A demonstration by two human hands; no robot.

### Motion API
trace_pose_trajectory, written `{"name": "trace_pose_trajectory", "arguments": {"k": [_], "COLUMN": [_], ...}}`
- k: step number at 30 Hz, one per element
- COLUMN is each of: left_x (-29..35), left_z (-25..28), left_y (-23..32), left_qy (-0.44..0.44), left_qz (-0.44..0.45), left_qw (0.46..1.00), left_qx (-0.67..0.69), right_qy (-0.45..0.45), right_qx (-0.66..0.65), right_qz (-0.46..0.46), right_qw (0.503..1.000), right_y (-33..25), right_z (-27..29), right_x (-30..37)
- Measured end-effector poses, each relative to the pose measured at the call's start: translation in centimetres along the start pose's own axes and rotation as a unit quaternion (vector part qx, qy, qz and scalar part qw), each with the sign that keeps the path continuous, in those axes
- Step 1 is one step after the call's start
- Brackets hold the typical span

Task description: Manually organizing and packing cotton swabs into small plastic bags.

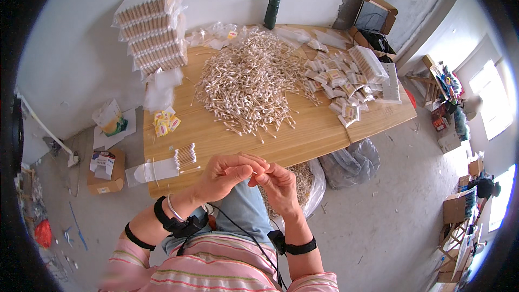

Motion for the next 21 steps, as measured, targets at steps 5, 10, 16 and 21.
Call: {"name": "trace_pose_trajectory", "arguments": {"k": [5, 10, 16, 21], "left_x": [0.5, 4.4, 9.0, 8.7], "left_z": [2.7, 10.0, 20.8, 23.1], "left_y": [-2.2, -5.1, -6.1, -7.8], "left_qy": [0.066, 0.125, 0.267, 0.287], "left_qz": [-0.002, -0.038, -0.039, -0.030], "left_qw": [0.996, 0.911, 0.745, 0.768], "left_qx": [-0.062, -0.392, -0.610, -0.571], "right_qy": [0.013, 0.106, 0.063, -0.072], "right_qx": [0.146, 0.449, 0.577, 0.519], "right_qz": [-0.075, -0.098, 0.008, 0.027], "right_qw": [0.986, 0.882, 0.814, 0.851], "right_y": [2.7, 5.6, 5.9, 11.0], "right_z": [3.8, 13.8, 10.1, -1.3], "right_x": [0.4, 1.6, -1.5, -4.0]}}
Point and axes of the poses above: each hand's wrist, its own x-axis away from the middle knuckle, its own z-axis out of the back of the hand, y = z × x, the point moved 8 cm from there along -x, towards the middle knuckle, and after that the axes turned 12 degrees about y, right-handed, at the moved point
